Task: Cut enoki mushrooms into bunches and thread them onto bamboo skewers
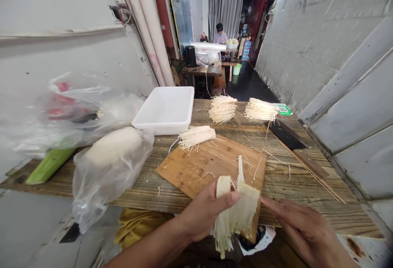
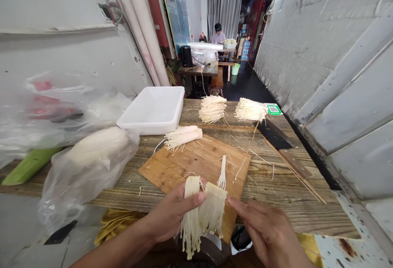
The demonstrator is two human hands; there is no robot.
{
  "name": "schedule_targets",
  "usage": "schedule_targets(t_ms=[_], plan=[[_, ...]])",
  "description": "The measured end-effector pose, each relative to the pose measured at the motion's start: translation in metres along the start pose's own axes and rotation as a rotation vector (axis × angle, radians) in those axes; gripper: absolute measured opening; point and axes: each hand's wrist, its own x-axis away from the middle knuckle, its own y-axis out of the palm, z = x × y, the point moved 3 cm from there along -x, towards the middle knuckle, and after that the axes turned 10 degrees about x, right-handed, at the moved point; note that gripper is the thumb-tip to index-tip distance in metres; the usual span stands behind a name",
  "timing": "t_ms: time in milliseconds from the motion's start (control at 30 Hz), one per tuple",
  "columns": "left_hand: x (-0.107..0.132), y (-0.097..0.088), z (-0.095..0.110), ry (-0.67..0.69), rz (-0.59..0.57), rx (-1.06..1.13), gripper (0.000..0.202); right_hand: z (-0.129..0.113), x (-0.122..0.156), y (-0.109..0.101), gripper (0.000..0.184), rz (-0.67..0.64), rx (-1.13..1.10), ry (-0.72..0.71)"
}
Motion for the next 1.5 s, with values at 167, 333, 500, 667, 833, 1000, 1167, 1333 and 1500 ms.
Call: schedule_targets(t_ms=[167, 333, 500, 667, 833, 1000, 1167, 1333, 1500], plan=[[-0.001, -0.006, 0.004, 0.012, 0.082, -0.030, 0.032, -0.002, -0.006, -0.004, 0.049, -0.022, -0.038, 0.012], [-0.002, -0.007, 0.007, 0.061, 0.049, -0.099, 0.028, -0.001, -0.008, -0.005, 0.049, -0.037, -0.031, 0.003], [-0.002, -0.002, 0.006, -0.032, -0.075, -0.028, 0.031, 0.007, -0.006, -0.003, 0.045, -0.078, -0.069, 0.098], [-0.001, -0.001, 0.007, 0.004, -0.098, 0.019, 0.027, 0.012, -0.006, -0.002, 0.042, -0.141, -0.087, 0.154], [-0.001, -0.003, 0.006, -0.013, -0.045, 0.011, 0.024, 0.012, -0.009, -0.005, 0.042, -0.157, -0.121, 0.175], [-0.001, -0.003, 0.006, -0.057, -0.041, -0.013, 0.030, 0.014, -0.006, -0.004, 0.042, -0.161, -0.146, 0.195], [-0.001, -0.005, 0.005, -0.070, -0.016, 0.023, 0.026, 0.014, -0.007, -0.003, 0.043, -0.175, -0.143, 0.184], [-0.001, -0.008, 0.004, -0.063, -0.007, 0.050, 0.025, 0.014, -0.007, -0.004, 0.042, -0.190, -0.140, 0.183], [-0.001, -0.008, 0.002, -0.062, -0.015, 0.047, 0.025, 0.016, -0.005, -0.002, 0.042, -0.200, -0.144, 0.194]])
